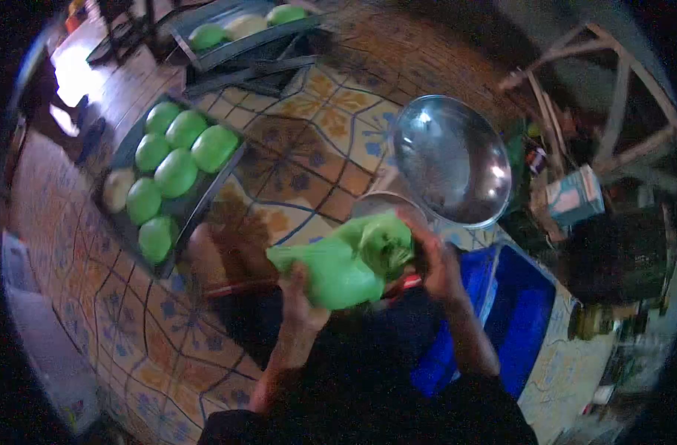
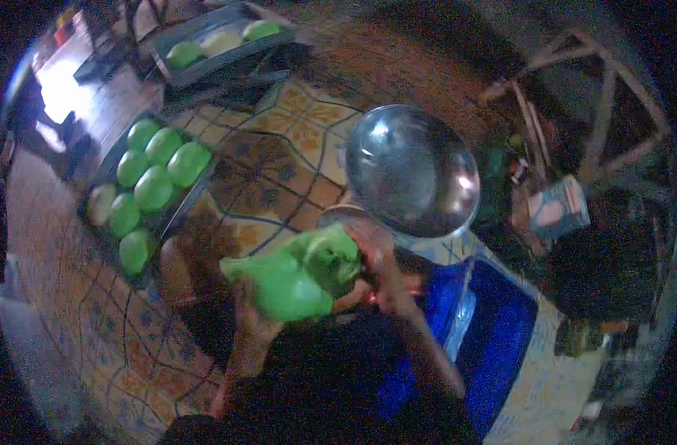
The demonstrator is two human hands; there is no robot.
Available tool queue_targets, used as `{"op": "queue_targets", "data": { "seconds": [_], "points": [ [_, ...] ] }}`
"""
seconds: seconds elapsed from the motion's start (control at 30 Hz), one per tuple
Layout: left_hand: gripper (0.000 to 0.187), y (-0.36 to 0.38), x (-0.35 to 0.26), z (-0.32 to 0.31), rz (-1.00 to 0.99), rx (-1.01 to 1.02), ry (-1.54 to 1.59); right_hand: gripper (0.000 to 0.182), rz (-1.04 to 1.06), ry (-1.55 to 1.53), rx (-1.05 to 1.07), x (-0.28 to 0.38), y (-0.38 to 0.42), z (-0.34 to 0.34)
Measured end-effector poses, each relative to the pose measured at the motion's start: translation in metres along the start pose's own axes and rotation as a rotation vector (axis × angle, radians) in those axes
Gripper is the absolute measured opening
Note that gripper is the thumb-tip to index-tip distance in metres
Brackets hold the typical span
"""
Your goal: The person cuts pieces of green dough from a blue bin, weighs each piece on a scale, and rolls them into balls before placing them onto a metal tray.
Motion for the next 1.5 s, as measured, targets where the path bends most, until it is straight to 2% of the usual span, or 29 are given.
{"op": "queue_targets", "data": {
  "seconds": [0.03,0.1,0.13,0.17,0.23,0.27,0.3,0.37,0.4,0.43,0.5,0.53,0.57,0.63,0.67,0.8,0.9,0.93,0.97,1.03,1.07,1.17,1.2,1.23,1.3,1.37,1.43,1.47,1.5],
  "points": [
    [0.068,-0.003,0.002,0.006,-0.033,-0.019,0.028,0.048,-0.022,0.022,0.036,-0.022,-0.008,-0.004],
    [0.070,-0.014,0.019,0.015,-0.018,0.045,-0.580,0.044,0.224,0.479,-0.113,-0.056,-0.006,-0.008],
    [0.070,-0.021,0.018,0.019,0.187,0.067,-0.848,0.045,-0.077,0.414,-0.474,-0.061,-0.011,0.004],
    [0.070,-0.029,0.016,0.026,0.185,0.054,-0.832,0.045,-0.086,0.430,-0.463,-0.069,-0.014,0.007],
    [0.066,-0.052,-0.019,0.034,-0.370,0.089,-0.447,0.046,0.623,0.529,-0.529,-0.052,-0.010,0.004],
    [0.061,-0.058,-0.016,0.046,-0.284,-0.015,-0.420,0.050,0.158,0.142,-0.691,-0.040,-0.001,-0.042],
    [0.061,-0.065,-0.010,0.060,-0.280,-0.012,-0.430,0.050,0.156,0.132,-0.696,-0.039,-0.002,-0.041],
    [0.054,-0.079,-0.002,0.086,-0.271,0.169,-0.155,0.053,0.296,0.405,-0.532,-0.026,-0.011,-0.046],
    [0.052,-0.082,0.002,0.080,-0.011,0.389,0.222,0.054,0.354,0.545,-0.444,-0.023,-0.012,-0.046],
    [0.052,-0.068,-0.005,0.070,-0.020,0.376,0.226,0.056,0.412,0.688,-0.340,-0.019,-0.014,-0.046],
    [0.052,-0.048,-0.007,0.059,0.086,-0.019,0.189,0.060,0.547,0.980,-0.106,-0.006,-0.026,-0.043],
    [0.054,-0.044,-0.001,0.056,0.118,-0.136,0.131,0.060,0.284,0.749,-0.141,-0.087,-0.040,0.043],
    [0.054,-0.050,0.002,0.056,0.121,-0.134,0.147,0.060,0.284,0.765,-0.139,-0.086,-0.034,0.030],
    [0.057,-0.058,0.005,0.046,-0.041,0.041,-0.393,0.061,0.157,0.412,-0.406,-0.085,-0.002,-0.008],
    [0.061,-0.062,-0.007,0.047,-0.207,-0.038,-0.327,0.063,0.084,0.211,-0.554,-0.073,-0.009,-0.012],
    [0.056,-0.083,0.027,0.089,0.071,0.043,-0.003,0.064,-0.129,0.496,-0.290,-0.052,-0.011,-0.063],
    [0.050,-0.065,0.019,0.091,0.067,0.165,-0.022,0.063,0.073,0.486,-0.201,-0.060,-0.034,-0.014],
    [0.045,-0.049,0.004,0.064,0.036,0.030,0.027,0.057,0.360,0.511,0.040,-0.037,-0.039,-0.023],
    [0.045,-0.048,-0.001,0.048,0.026,0.022,0.040,0.057,0.354,0.519,0.055,-0.043,-0.038,-0.031],
    [0.041,-0.046,0.010,0.034,0.025,0.011,-0.844,0.053,0.451,0.573,0.033,-0.059,-0.015,-0.049],
    [0.037,-0.049,0.017,0.052,-0.339,-0.118,-0.639,0.054,0.239,0.540,-0.192,-0.063,-0.011,-0.035],
    [0.037,-0.074,-0.001,0.049,-0.156,0.037,-0.152,0.063,-0.048,0.526,-0.389,-0.068,-0.023,-0.012],
    [0.036,-0.077,0.008,0.059,-0.047,0.034,-0.041,0.053,-0.061,0.510,-0.598,-0.062,-0.012,-0.024],
    [0.036,-0.076,0.011,0.070,-0.042,0.038,-0.054,0.053,-0.062,0.497,-0.603,-0.062,-0.016,-0.016],
    [0.034,-0.059,0.027,0.080,0.267,0.093,0.178,0.058,-0.173,0.245,-0.255,-0.071,-0.032,-0.008],
    [0.031,-0.055,0.023,0.085,0.243,-0.121,0.211,0.060,-0.224,0.121,-0.071,-0.079,-0.036,-0.016],
    [0.034,-0.056,0.017,0.062,0.018,0.031,-0.807,0.052,0.608,0.867,0.103,-0.037,-0.017,-0.061],
    [0.042,-0.063,0.027,0.071,-0.095,-0.043,-0.815,0.031,0.790,0.975,0.114,-0.040,-0.014,-0.065],
    [0.042,-0.063,0.022,0.059,-0.093,-0.041,-0.803,0.031,0.789,0.986,0.118,-0.036,-0.013,-0.064]
  ]
}}
Point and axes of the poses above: each hand's wrist, its own y-axis away from the middle knuckle, its own z-axis out of the back of the hand, x = y × z, the point moved 6 cm from there along -y, towards the middle knuckle, and after that the axes turned 9 degrees about -x, right-handed, at the moved point
